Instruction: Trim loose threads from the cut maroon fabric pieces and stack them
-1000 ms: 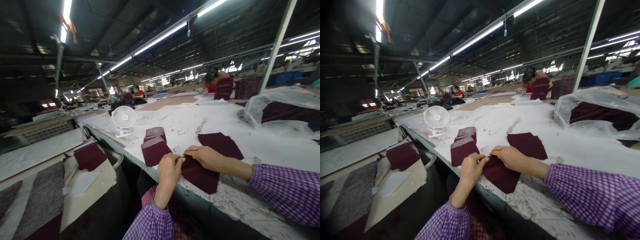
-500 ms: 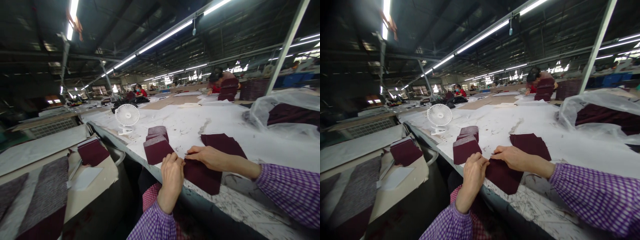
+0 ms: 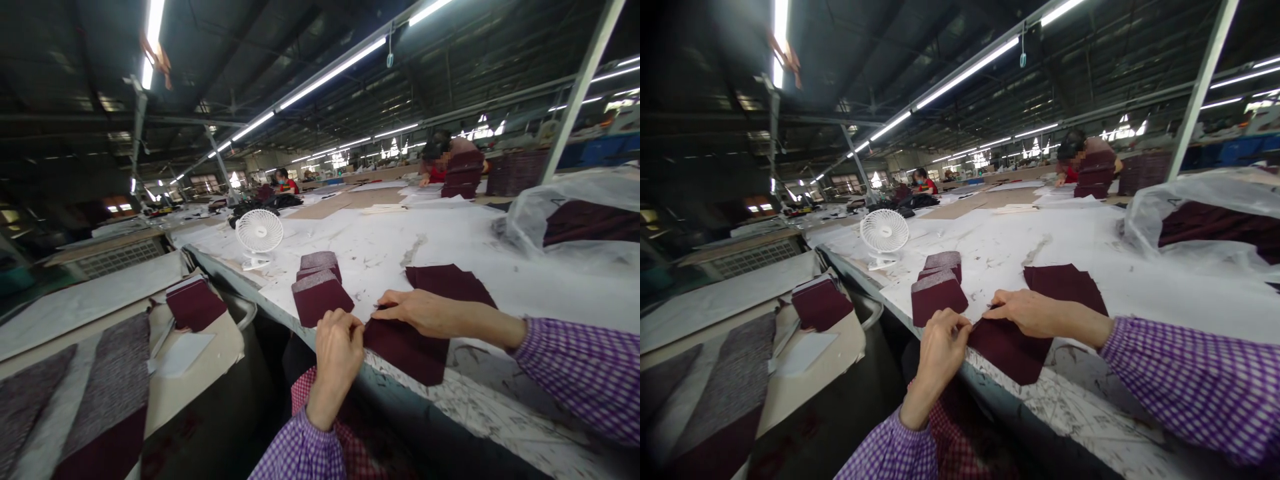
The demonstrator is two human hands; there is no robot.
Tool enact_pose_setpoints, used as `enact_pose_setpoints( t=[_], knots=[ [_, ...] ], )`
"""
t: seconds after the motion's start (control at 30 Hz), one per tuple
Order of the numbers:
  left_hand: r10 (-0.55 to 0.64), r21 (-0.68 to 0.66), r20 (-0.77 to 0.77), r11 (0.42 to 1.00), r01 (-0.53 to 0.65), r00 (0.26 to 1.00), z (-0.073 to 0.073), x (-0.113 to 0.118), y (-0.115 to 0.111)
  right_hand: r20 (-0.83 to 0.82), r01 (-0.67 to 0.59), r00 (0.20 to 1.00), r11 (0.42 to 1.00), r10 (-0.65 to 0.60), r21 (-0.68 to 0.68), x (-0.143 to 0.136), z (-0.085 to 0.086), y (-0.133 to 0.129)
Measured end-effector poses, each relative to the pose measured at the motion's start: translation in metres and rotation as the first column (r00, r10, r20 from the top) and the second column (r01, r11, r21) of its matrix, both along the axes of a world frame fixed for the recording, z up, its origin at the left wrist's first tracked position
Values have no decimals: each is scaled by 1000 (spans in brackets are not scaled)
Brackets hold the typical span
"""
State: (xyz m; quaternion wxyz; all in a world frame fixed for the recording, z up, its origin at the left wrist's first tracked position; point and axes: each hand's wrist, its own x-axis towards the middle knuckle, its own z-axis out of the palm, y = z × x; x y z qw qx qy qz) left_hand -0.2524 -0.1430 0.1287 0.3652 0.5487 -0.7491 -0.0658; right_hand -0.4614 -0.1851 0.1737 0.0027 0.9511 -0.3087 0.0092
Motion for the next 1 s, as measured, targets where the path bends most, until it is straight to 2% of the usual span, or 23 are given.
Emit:
enact_pose_setpoints(
  t=[0.13,0.2,0.27,0.4,0.47,0.6,0.7,0.83,1.0],
  knots=[
    [23,-108,174,994,-4,984,-6,-4,5,-31,-69,997,998,70,12,3,7,-1],
    [20,-139,205,990,9,979,-7,-1,6,-62,-97,993,995,98,10,7,11,0],
    [-25,-118,132,992,41,991,-6,5,6,-93,-110,990,994,110,1,9,14,0],
    [-134,-14,-212,991,134,968,-3,21,5,-144,-97,985,995,94,-20,12,16,2],
    [-118,8,-247,992,124,962,-1,23,5,-154,-95,984,995,91,-19,12,15,2],
    [-33,9,-78,999,34,996,0,16,7,-137,-117,984,993,112,-28,11,13,3],
    [-17,-31,22,999,17,1000,-2,12,10,-155,-127,981,991,118,-49,11,13,2],
    [-8,-153,180,987,36,984,-9,13,12,-176,-116,978,993,108,-33,10,12,0],
    [-15,-288,377,949,132,926,-15,14,12,-192,-135,974,990,123,-49,12,13,1]
  ],
)
